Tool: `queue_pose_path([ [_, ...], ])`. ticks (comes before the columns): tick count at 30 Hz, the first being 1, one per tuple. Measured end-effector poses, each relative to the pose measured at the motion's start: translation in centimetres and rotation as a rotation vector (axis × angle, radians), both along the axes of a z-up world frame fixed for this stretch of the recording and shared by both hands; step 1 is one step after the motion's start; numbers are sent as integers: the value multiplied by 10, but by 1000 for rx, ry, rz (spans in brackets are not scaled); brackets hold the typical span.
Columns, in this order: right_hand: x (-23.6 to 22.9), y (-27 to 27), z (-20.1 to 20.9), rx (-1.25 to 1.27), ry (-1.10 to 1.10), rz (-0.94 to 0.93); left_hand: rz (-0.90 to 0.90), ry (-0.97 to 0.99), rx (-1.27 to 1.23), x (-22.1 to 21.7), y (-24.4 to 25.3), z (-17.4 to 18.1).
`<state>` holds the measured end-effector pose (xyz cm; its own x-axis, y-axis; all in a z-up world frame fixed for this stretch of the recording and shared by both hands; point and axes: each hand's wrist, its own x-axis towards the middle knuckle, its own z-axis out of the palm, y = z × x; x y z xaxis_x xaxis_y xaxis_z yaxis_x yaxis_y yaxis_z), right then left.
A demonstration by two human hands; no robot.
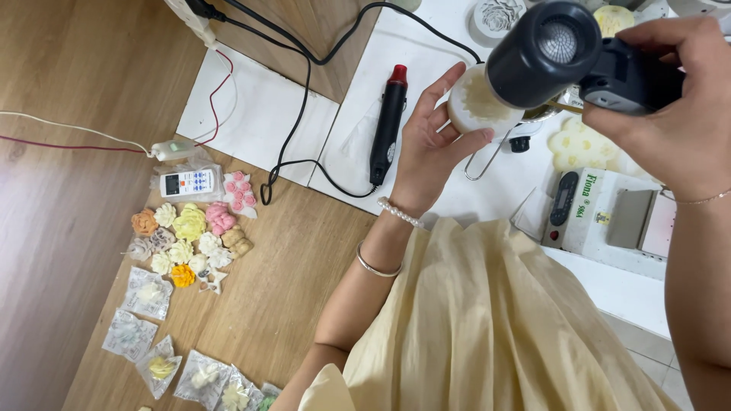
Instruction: Making decorative wax candles by melting wax and pouring it into molds.
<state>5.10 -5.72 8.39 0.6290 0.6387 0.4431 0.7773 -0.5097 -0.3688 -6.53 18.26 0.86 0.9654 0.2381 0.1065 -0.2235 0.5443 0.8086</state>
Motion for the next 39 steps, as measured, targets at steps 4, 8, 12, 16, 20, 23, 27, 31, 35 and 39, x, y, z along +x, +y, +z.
queue_pose_path([
  [4, -1, -1, -4, -13, -18, -15, 22, 7, -8, -1, 0, 1],
  [8, 8, -7, -20, 42, 27, 3, 40, 29, -29, -3, 2, 1],
  [12, 10, -5, -27, 62, 84, 31, 57, 60, -34, -12, 4, 0],
  [16, -3, 20, -4, -23, -26, 53, 72, 108, -81, -19, 7, 0],
  [20, -2, 20, -15, 51, 12, 134, 115, 140, -51, -29, 10, -1],
  [23, -7, 27, -13, 33, 21, 124, 127, 124, -50, -35, 10, -3],
  [27, -7, 25, -18, 57, 17, 151, 142, 117, -25, -42, 11, -5],
  [31, -19, 34, 0, 54, -6, 158, 131, 87, -23, -45, 9, 2],
  [35, -18, 15, -10, 68, 1, 108, 103, 86, 23, -42, 5, 3],
  [39, -24, 7, 5, 47, -33, 79, 59, -9, 12, -33, -2, 3],
])
